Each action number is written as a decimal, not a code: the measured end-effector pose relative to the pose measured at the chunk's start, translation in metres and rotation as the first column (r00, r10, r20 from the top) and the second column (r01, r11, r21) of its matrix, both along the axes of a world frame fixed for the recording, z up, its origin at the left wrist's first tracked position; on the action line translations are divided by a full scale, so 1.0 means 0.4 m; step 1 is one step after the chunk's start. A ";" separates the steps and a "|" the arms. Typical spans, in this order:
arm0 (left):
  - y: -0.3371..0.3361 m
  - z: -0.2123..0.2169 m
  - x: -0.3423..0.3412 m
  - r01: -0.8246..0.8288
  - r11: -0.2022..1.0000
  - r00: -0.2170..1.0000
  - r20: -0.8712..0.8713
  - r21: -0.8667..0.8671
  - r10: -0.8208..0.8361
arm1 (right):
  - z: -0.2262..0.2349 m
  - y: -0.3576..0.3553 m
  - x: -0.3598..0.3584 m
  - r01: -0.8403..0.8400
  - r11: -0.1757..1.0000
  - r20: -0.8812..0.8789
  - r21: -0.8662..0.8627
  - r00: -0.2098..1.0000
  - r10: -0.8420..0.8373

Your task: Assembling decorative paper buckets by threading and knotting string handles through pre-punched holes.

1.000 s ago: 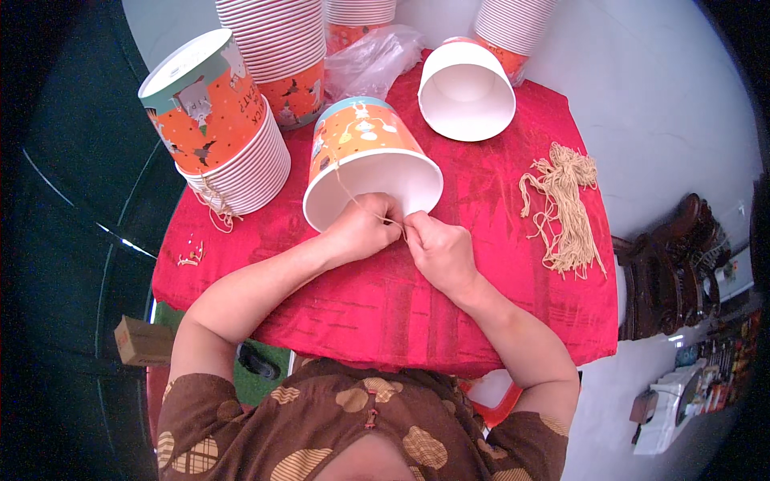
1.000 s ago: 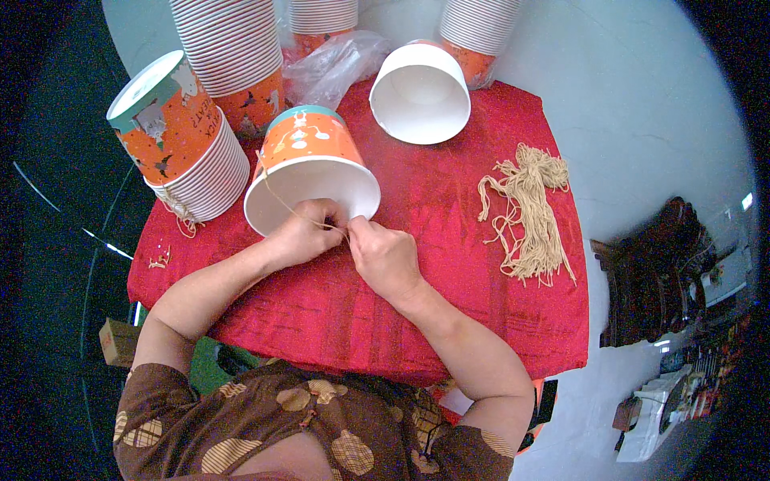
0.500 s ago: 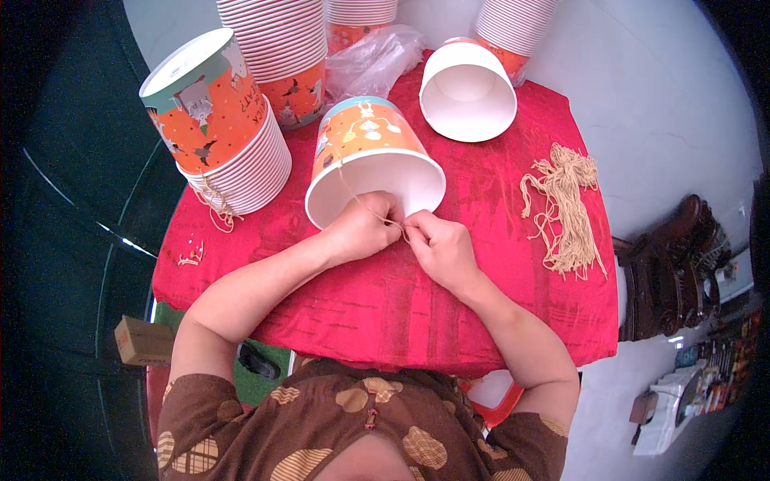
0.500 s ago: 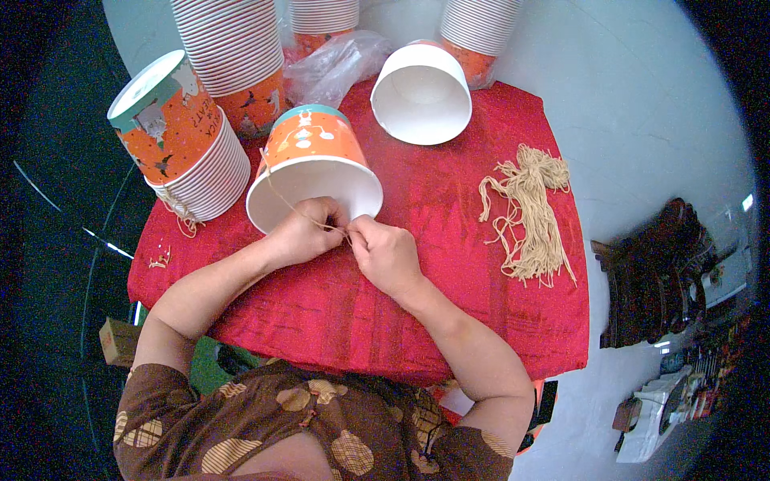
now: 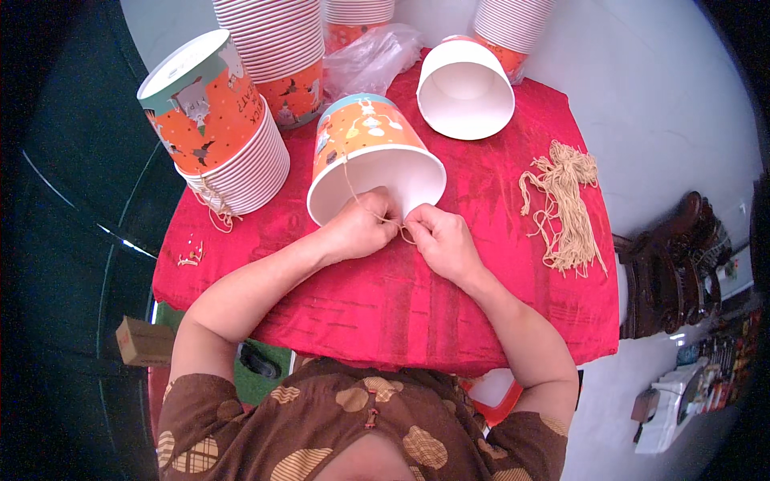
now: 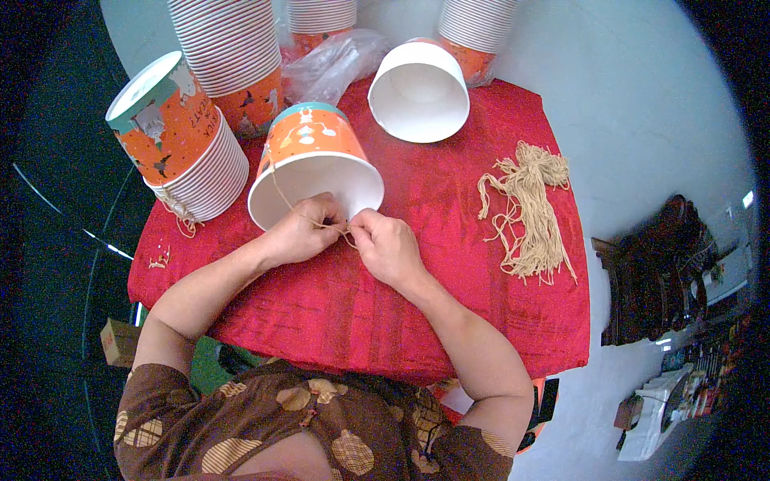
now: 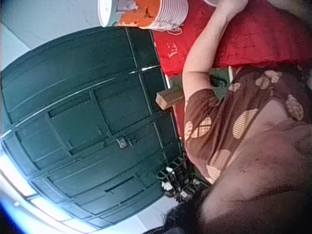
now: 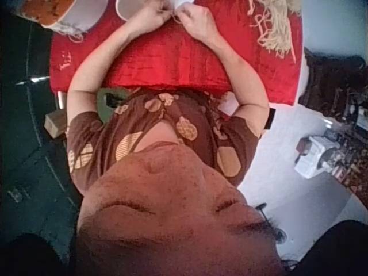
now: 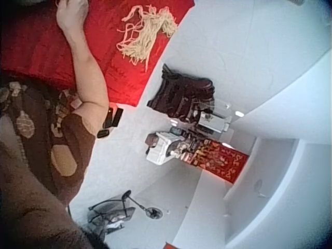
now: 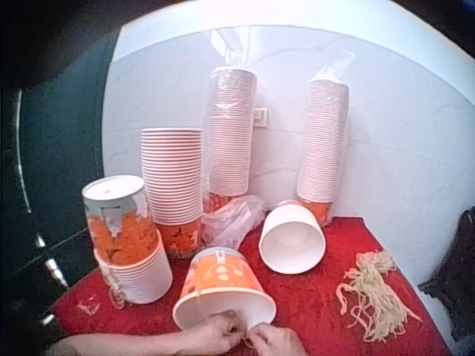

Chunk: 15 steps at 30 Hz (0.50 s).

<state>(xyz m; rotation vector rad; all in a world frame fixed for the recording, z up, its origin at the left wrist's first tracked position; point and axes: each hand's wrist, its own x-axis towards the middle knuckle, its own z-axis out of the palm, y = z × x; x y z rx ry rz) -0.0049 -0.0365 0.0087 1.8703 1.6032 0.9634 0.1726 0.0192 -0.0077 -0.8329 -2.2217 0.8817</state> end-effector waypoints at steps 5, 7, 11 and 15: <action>0.003 -0.002 -0.005 0.047 0.997 0.998 0.032 -0.065 -0.045 | 0.003 -0.006 -0.006 0.023 1.000 -0.016 -0.021 1.000 -0.023; 0.000 -0.005 -0.001 0.028 0.999 0.999 0.029 -0.037 -0.027 | 0.008 -0.010 -0.007 0.054 0.997 0.002 -0.046 0.999 -0.054; 0.000 -0.004 0.007 -0.011 1.000 1.000 0.017 -0.014 0.011 | 0.004 -0.009 -0.006 0.052 0.999 -0.010 -0.008 0.999 -0.052; 0.006 -0.013 -0.001 -0.006 1.000 1.000 -0.015 -0.001 0.006 | 0.019 -0.014 -0.001 0.031 1.000 -0.018 -0.001 0.999 -0.031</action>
